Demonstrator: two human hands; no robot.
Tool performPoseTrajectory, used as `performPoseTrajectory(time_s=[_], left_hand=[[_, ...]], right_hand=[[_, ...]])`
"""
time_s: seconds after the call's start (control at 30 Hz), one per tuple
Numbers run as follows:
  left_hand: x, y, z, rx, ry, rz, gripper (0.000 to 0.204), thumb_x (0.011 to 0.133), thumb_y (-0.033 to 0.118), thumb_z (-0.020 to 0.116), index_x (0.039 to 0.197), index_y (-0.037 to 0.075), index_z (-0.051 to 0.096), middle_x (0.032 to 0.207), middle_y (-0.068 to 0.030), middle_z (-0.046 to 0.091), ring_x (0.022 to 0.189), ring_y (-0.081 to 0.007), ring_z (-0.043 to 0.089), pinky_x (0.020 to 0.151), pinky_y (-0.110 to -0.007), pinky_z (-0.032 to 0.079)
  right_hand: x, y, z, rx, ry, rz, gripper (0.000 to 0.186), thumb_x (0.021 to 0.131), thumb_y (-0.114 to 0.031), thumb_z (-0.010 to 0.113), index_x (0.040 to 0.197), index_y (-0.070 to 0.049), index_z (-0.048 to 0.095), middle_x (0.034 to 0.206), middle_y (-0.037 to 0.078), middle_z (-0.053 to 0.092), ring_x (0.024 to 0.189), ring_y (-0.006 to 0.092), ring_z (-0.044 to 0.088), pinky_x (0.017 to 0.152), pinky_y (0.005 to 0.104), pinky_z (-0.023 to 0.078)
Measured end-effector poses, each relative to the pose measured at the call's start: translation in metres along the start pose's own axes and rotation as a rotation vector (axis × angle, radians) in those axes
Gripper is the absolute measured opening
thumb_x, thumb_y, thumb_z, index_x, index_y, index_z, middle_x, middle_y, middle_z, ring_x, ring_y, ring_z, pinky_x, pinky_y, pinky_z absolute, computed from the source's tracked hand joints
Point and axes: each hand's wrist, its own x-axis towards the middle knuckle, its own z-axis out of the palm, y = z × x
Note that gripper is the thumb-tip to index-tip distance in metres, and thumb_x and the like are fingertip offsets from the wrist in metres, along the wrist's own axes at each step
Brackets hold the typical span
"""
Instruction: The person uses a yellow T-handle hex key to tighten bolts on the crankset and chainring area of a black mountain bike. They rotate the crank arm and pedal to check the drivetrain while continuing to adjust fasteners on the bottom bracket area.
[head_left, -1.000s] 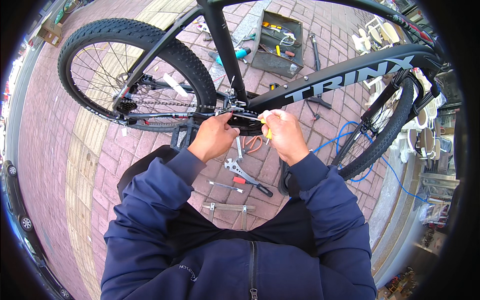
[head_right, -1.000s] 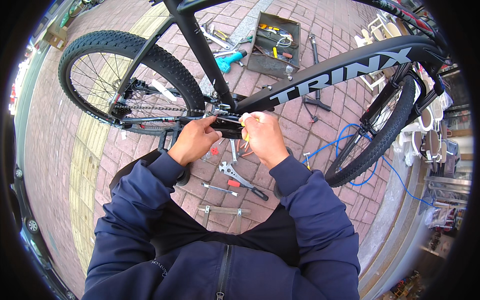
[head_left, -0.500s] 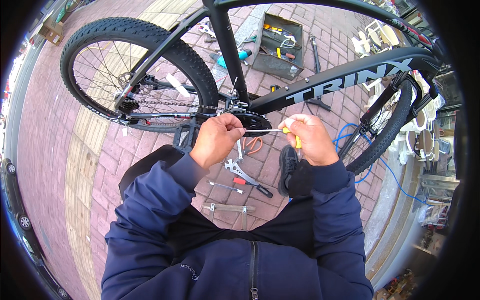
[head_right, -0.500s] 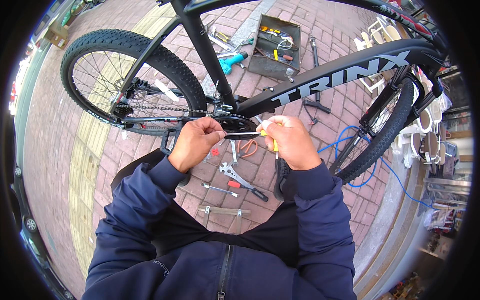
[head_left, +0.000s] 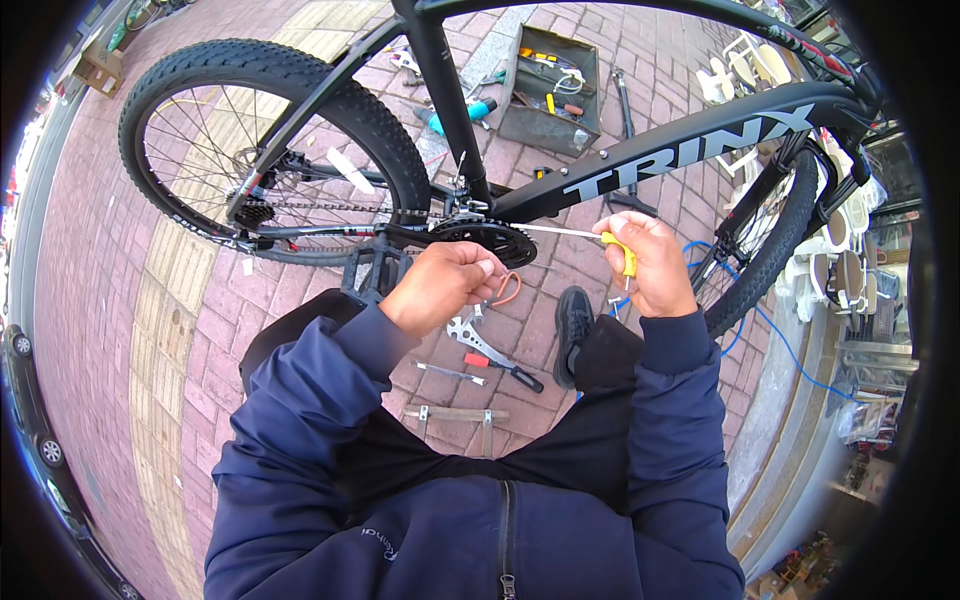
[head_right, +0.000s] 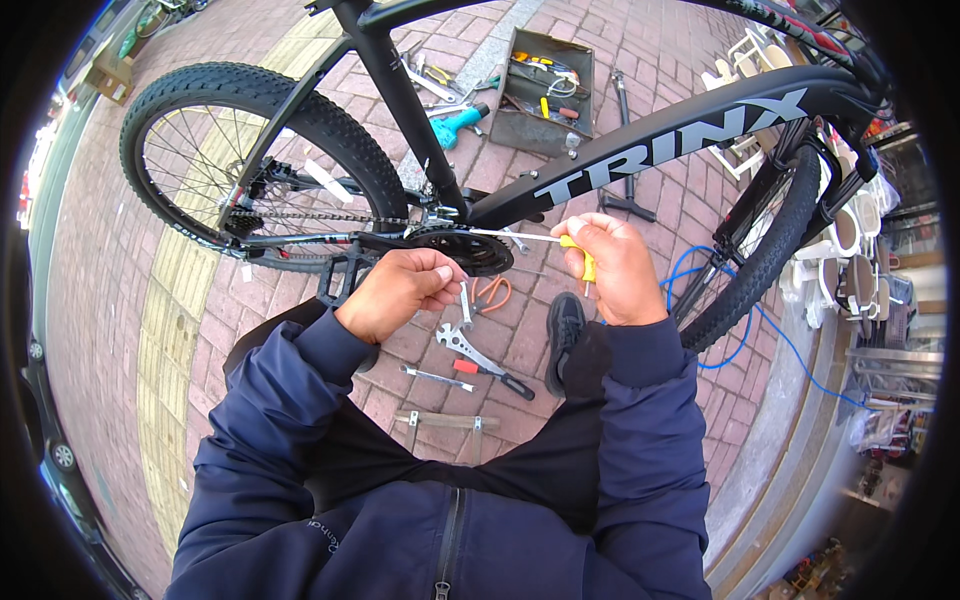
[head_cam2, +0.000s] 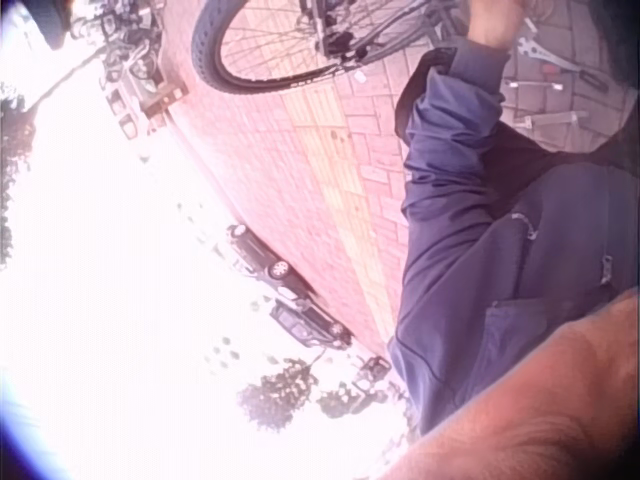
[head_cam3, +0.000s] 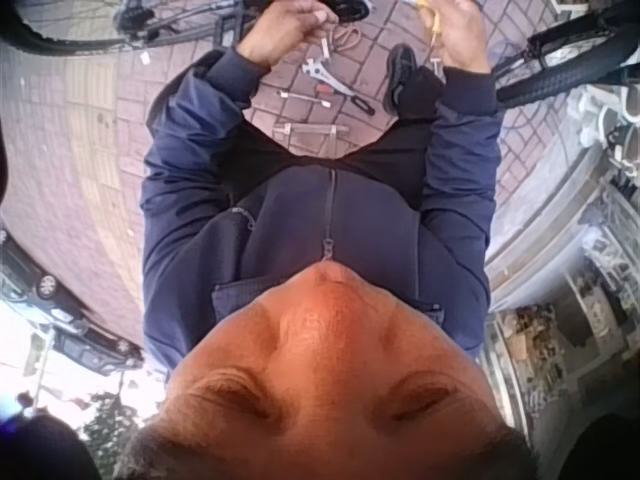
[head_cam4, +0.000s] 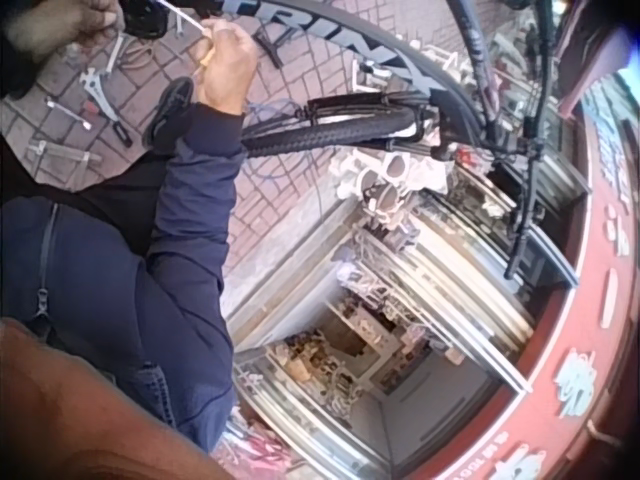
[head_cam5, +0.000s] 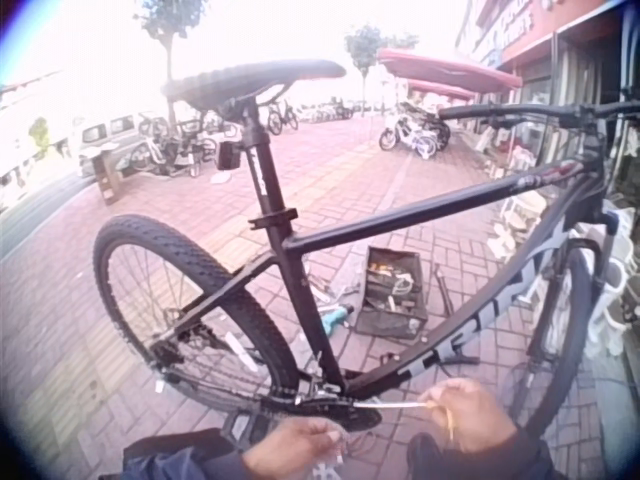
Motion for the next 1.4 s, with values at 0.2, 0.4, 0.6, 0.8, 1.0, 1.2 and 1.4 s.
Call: performPoseTrajectory(time_s=[0.2,0.4,0.6,0.8,1.0,1.2,1.4], left_hand=[[0.0,0.006,-0.007,0.29,-0.005,0.141,0.016,0.094,0.002,0.062,0.105,-0.002,0.073,0.09,-0.0021,0.069,0.078,-0.0077,0.059,0.07,-0.023,0.049],[0.0,0.024,-0.018,0.222,0.149,0.248,0.012,0.096,0.011,0.07,0.094,-0.001,0.07,0.08,0.0004,0.064,0.074,-0.0069,0.054,0.069,-0.023,0.044],[0.0,0.036,-0.031,0.12,0.224,0.315,0.015,0.099,0.007,0.062,0.105,-0.003,0.072,0.088,-0.0027,0.068,0.079,-0.0076,0.059,0.074,-0.022,0.048],[-0.001,0.036,-0.031,0.207,0.218,0.321,0.016,0.098,0.01,0.064,0.104,-0.003,0.072,0.088,-0.0019,0.068,0.08,-0.0083,0.06,0.074,-0.024,0.048],[-0.018,0.014,-0.021,1.333,0.358,0.612,0.04,0.085,0.023,0.077,0.114,-0.003,0.066,0.123,-0.022,0.064,0.111,-0.0383,0.065,0.087,-0.047,0.056],[-0.016,-0.038,-0.043,1.633,0.437,0.044,0.078,0.083,0.04,0.079,0.135,-0.011,0.051,0.143,-0.0251,0.051,0.131,-0.0379,0.052,0.091,-0.047,0.057],[0.046,-0.122,-0.08,1.688,0.045,-0.168,0.094,0.087,0.05,0.07,0.142,-0.021,0.04,0.144,-0.0474,0.041,0.131,-0.0607,0.048,0.108,-0.052,0.047]], right_hand=[[0.004,0.002,-0.002,0.007,-0.016,0.007,0.03,0.106,-0.027,0.058,0.108,0.001,0.065,0.066,0.0,0.06,0.044,0.0039,0.045,0.042,0.0188,0.034],[0.006,0.005,-0.001,-0.001,-0.036,0.015,0.029,0.105,-0.027,0.059,0.109,0.001,0.065,0.066,0.0,0.06,0.045,0.003,0.045,0.042,0.0181,0.033],[0.007,0.007,0.006,-0.047,-0.04,0.013,0.028,0.104,-0.027,0.06,0.108,0.0,0.067,0.065,-0.001,0.058,0.045,0.0036,0.044,0.042,0.0189,0.033],[0.003,0.004,0.014,-0.099,-0.037,0.016,0.027,0.102,-0.026,0.06,0.105,0.0,0.068,0.066,-0.001,0.057,0.049,0.0037,0.043,0.044,0.0202,0.031],[0.001,-0.001,0.022,-0.127,0.027,0.047,0.025,0.102,-0.024,0.06,0.103,0.0,0.069,0.067,-0.001,0.057,0.054,0.0038,0.044,0.048,0.0202,0.031],[0.002,0.001,0.019,-0.15,0.005,0.004,0.024,0.102,-0.023,0.061,0.103,0.0,0.069,0.069,0.0,0.058,0.059,0.0049,0.046,0.052,0.021,0.033],[0.005,0.006,0.026,-0.175,-0.045,0.01,0.025,0.102,-0.024,0.061,0.103,-0.001,0.069,0.068,0.0,0.058,0.054,0.0045,0.045,0.048,0.0212,0.032]])
